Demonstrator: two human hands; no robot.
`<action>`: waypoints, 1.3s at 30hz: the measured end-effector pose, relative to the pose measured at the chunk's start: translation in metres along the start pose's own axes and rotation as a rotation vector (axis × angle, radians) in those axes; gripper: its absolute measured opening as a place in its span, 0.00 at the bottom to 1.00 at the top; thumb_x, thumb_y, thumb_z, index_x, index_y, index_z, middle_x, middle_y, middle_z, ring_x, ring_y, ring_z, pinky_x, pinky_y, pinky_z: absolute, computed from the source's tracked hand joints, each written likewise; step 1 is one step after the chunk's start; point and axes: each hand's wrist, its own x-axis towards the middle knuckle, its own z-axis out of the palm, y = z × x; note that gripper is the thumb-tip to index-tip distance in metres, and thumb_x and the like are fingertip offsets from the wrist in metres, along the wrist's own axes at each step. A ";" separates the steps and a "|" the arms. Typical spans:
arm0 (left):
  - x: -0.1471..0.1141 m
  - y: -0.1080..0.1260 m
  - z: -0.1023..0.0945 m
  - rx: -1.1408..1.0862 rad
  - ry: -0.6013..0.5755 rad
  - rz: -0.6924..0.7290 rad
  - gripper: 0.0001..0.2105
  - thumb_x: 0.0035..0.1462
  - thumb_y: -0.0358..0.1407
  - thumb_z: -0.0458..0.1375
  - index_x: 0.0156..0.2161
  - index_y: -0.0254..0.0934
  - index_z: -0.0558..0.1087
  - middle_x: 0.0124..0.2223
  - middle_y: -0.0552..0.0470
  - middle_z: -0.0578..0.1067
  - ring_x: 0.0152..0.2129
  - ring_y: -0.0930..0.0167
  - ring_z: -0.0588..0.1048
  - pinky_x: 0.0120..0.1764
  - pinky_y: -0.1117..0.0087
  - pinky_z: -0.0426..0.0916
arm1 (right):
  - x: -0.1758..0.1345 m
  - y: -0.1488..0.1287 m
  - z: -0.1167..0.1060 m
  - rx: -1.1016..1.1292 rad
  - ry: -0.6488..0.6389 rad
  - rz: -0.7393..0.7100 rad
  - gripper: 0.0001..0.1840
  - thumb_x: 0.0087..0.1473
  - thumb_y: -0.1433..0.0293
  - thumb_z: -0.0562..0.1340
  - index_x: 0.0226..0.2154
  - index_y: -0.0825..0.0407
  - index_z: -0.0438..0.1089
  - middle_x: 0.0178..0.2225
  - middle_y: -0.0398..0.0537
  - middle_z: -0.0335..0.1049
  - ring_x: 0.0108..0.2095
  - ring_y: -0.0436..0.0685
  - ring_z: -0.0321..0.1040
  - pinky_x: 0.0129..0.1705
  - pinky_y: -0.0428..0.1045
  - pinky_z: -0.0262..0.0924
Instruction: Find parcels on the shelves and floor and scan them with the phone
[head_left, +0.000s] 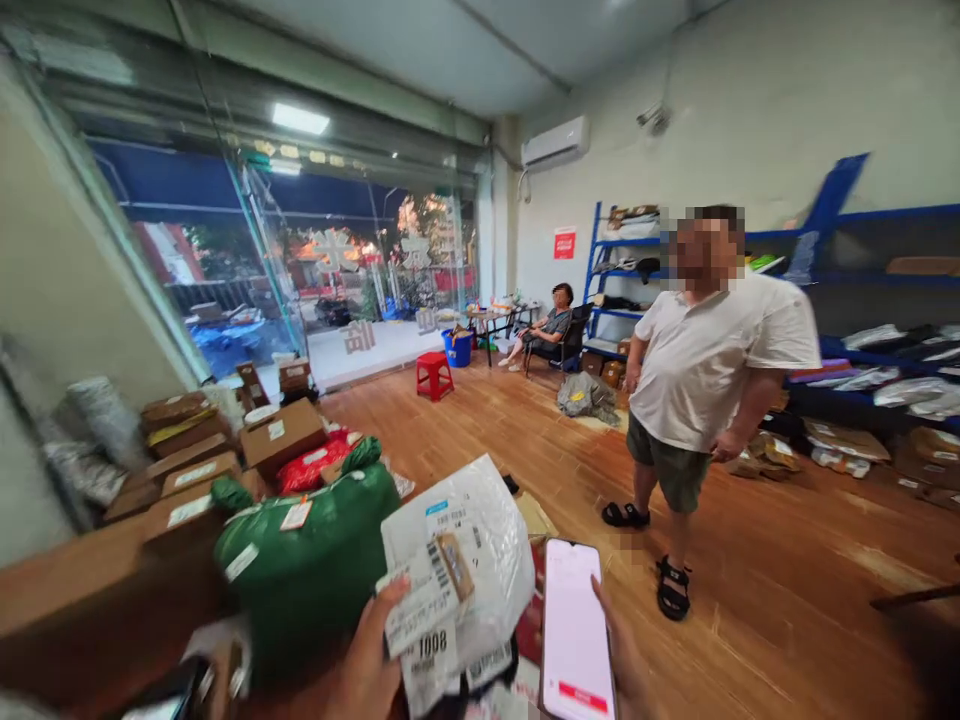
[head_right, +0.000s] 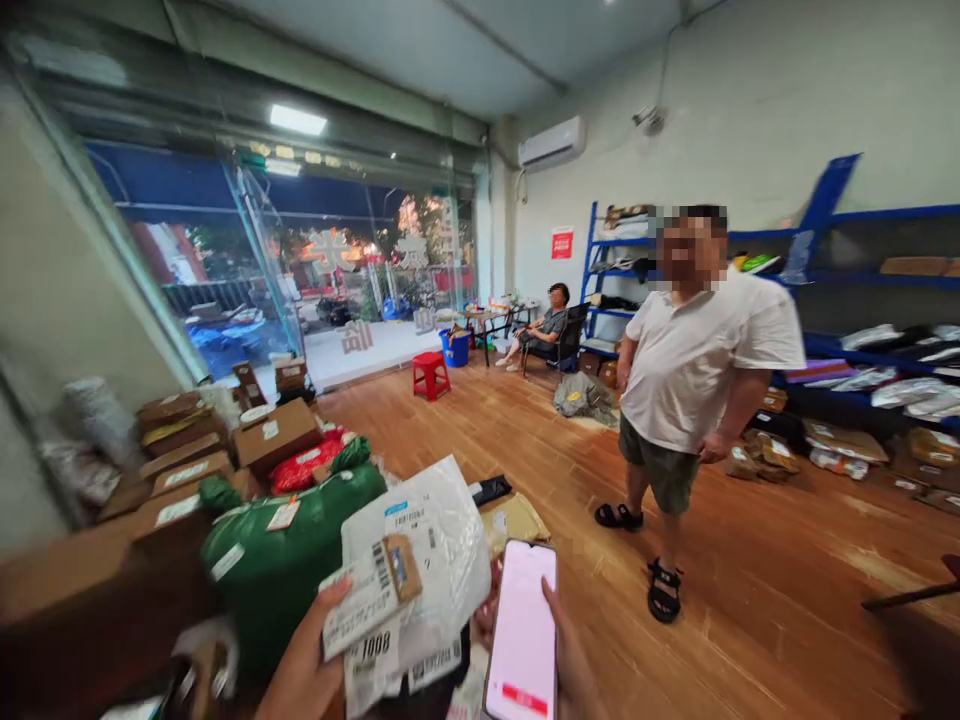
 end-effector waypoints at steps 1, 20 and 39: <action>0.002 -0.002 -0.004 -0.014 0.020 0.012 0.27 0.40 0.46 0.68 0.46 0.36 0.72 0.42 0.46 0.79 0.46 0.54 0.74 0.46 0.57 0.71 | 0.000 0.002 -0.004 0.068 0.037 0.031 0.25 0.49 0.50 0.64 0.41 0.52 0.73 0.36 0.53 0.79 0.37 0.61 0.75 0.44 0.57 0.69; 0.009 -0.015 -0.024 -0.008 0.076 0.007 0.25 0.42 0.43 0.66 0.45 0.32 0.72 0.48 0.41 0.78 0.49 0.54 0.73 0.53 0.57 0.66 | 0.000 0.027 0.055 0.165 -0.159 0.284 0.32 0.55 0.51 0.57 0.54 0.56 0.66 0.44 0.63 0.76 0.37 0.66 0.76 0.45 0.61 0.65; -0.007 -0.018 -0.025 -0.010 0.001 -0.036 0.30 0.39 0.40 0.68 0.50 0.34 0.71 0.46 0.42 0.79 0.49 0.53 0.73 0.52 0.57 0.67 | -0.013 0.023 0.068 0.107 -0.219 0.138 0.29 0.57 0.62 0.59 0.58 0.57 0.59 0.45 0.61 0.76 0.43 0.64 0.74 0.48 0.57 0.63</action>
